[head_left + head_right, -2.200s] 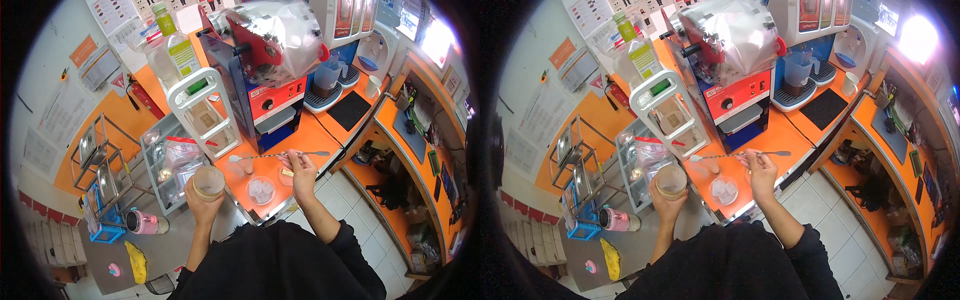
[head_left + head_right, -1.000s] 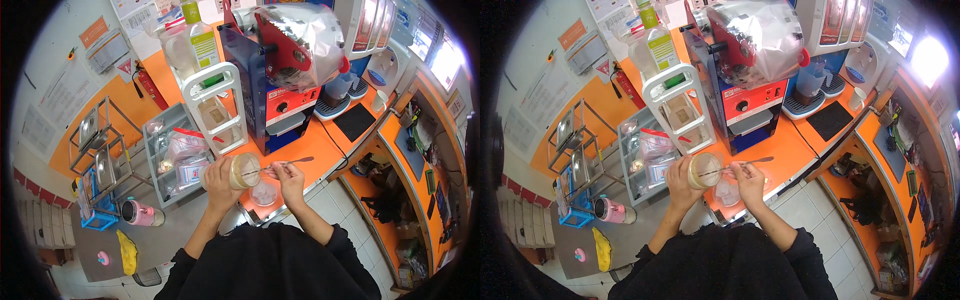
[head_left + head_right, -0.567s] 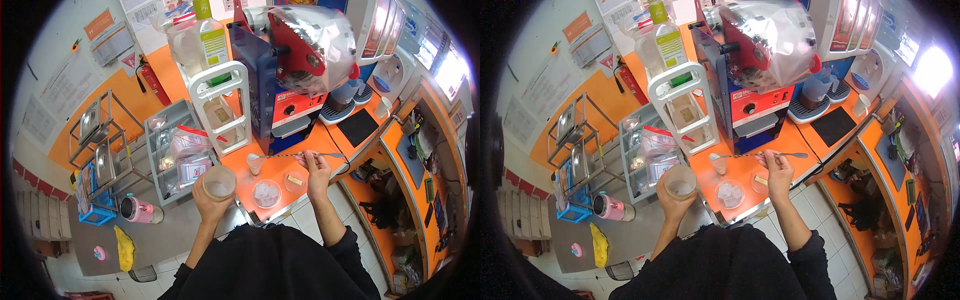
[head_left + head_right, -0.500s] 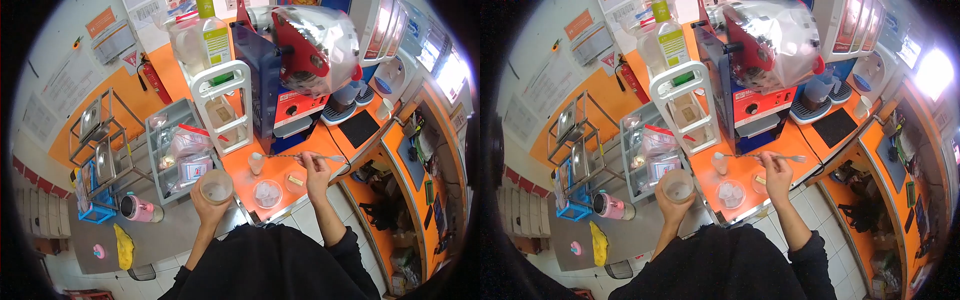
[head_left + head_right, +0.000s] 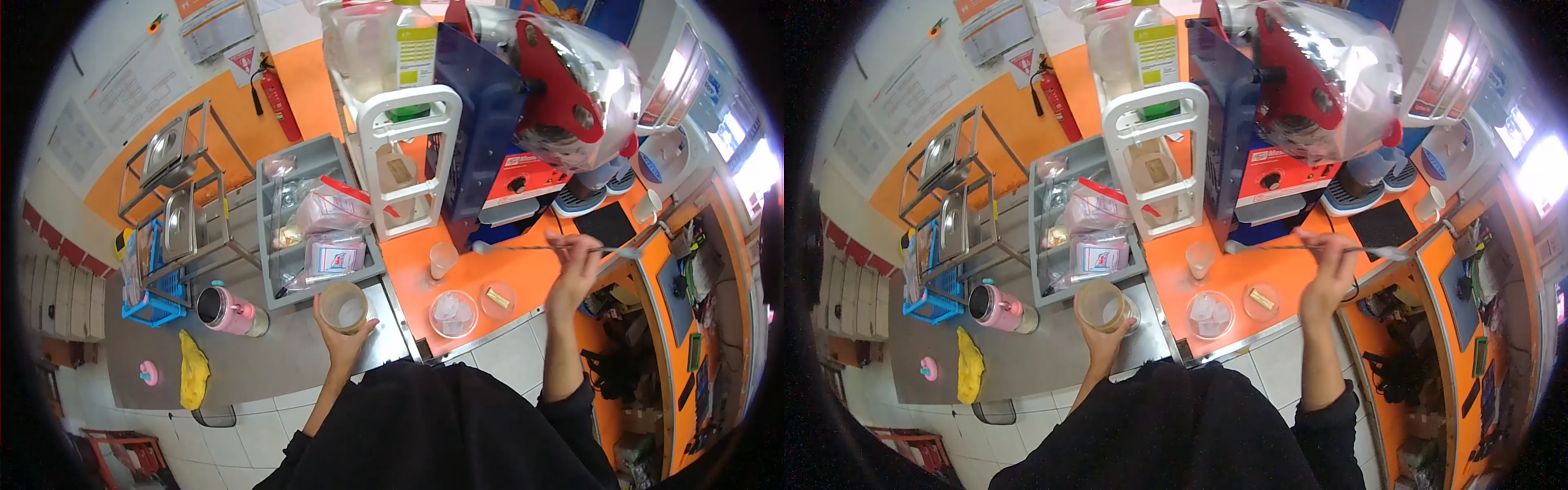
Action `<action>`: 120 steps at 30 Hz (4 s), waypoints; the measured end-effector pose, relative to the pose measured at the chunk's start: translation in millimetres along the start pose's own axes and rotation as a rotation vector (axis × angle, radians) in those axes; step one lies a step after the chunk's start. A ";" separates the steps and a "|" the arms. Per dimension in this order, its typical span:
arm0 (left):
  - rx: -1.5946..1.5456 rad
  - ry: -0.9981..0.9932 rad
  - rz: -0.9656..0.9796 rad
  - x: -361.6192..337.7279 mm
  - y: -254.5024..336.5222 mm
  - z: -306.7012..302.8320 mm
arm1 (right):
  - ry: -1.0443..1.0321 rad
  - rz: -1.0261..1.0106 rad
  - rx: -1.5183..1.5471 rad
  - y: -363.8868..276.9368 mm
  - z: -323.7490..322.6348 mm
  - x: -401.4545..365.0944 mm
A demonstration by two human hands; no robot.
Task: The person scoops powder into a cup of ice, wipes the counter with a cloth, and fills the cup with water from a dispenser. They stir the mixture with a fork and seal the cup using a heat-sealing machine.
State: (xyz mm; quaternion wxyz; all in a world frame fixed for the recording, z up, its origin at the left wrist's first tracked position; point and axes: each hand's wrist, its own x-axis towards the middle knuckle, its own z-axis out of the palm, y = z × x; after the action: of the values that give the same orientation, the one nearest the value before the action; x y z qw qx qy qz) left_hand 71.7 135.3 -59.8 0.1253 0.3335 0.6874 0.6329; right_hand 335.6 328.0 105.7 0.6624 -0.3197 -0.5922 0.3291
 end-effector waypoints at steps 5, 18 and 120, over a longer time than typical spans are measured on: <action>0.089 0.033 0.062 -6.2 3.7 -14.9 | -0.175 0.429 -0.370 7.7 -41.5 26.6; 0.273 0.102 0.292 -2.7 26.2 -26.9 | -0.741 0.456 -1.134 88.2 -51.2 -81.1; 1.101 -0.622 0.328 77.0 20.6 139.2 | -1.090 0.138 -0.472 50.5 -50.7 -52.8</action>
State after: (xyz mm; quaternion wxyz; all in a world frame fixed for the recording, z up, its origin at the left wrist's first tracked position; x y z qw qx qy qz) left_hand 103.2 291.9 -44.2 0.0310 0.6169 0.7830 0.0731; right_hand 378.8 312.5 29.5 0.1512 -0.2810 -0.8816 0.3477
